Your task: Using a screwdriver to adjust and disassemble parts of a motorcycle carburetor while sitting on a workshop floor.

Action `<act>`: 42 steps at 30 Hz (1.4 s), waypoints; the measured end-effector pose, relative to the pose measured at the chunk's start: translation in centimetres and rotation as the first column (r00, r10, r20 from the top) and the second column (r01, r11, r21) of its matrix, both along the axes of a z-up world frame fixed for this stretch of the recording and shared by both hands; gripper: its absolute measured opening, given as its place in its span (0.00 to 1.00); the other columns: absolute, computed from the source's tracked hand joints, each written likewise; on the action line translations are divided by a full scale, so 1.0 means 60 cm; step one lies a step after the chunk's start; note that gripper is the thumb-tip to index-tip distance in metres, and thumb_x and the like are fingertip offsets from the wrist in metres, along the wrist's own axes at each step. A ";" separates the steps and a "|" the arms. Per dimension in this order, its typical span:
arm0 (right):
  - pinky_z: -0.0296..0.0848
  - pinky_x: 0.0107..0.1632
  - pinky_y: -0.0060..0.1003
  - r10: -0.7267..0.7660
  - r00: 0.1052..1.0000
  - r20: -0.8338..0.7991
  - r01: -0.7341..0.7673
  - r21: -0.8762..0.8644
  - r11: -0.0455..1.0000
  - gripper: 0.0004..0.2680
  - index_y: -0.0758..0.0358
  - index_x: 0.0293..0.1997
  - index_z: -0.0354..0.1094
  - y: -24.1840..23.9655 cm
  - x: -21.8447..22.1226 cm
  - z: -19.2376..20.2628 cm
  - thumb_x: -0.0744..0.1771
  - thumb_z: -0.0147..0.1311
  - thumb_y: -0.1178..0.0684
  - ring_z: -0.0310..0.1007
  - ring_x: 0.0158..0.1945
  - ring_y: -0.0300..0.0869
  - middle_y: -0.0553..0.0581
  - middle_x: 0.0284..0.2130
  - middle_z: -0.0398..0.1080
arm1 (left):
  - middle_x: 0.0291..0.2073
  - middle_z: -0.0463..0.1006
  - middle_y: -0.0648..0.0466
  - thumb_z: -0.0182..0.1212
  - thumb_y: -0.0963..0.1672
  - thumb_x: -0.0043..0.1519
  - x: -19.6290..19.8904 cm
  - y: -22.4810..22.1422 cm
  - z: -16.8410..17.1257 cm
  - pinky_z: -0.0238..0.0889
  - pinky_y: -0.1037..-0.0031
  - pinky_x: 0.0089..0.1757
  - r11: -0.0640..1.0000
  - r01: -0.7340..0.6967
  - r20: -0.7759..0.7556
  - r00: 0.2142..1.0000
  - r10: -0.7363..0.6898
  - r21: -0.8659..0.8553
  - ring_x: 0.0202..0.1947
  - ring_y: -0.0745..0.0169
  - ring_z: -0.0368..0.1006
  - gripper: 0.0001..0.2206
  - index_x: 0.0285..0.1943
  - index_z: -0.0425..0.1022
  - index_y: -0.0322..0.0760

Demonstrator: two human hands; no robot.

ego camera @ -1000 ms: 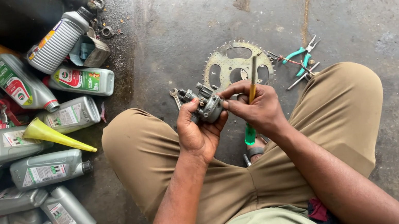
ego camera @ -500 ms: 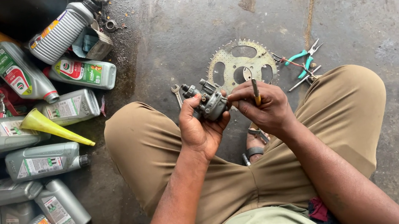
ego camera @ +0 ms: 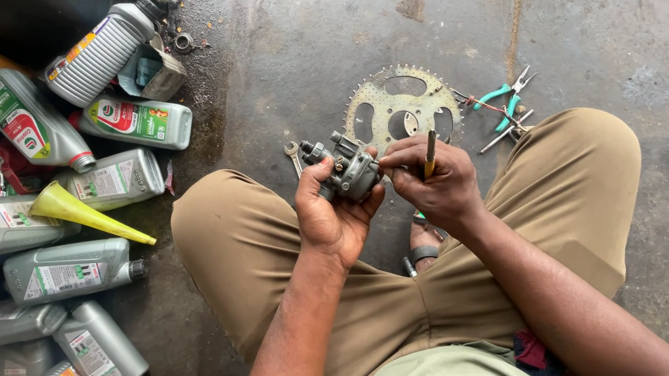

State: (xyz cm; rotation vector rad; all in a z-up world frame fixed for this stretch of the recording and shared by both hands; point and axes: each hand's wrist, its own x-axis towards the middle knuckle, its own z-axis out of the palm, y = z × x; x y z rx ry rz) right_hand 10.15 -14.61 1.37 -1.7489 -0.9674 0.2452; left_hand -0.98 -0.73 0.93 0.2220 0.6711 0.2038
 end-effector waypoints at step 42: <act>0.54 0.23 0.25 -0.240 0.615 -0.751 0.063 -0.256 0.965 0.07 0.65 0.42 0.78 0.015 0.015 -0.029 0.65 0.64 0.53 0.58 0.21 0.26 0.44 0.23 0.70 | 0.51 0.71 0.51 0.64 0.37 0.56 0.009 -0.024 -0.002 0.77 0.74 0.33 0.764 0.059 -0.073 0.997 -0.015 0.643 0.42 0.65 0.76 0.31 0.68 0.53 0.40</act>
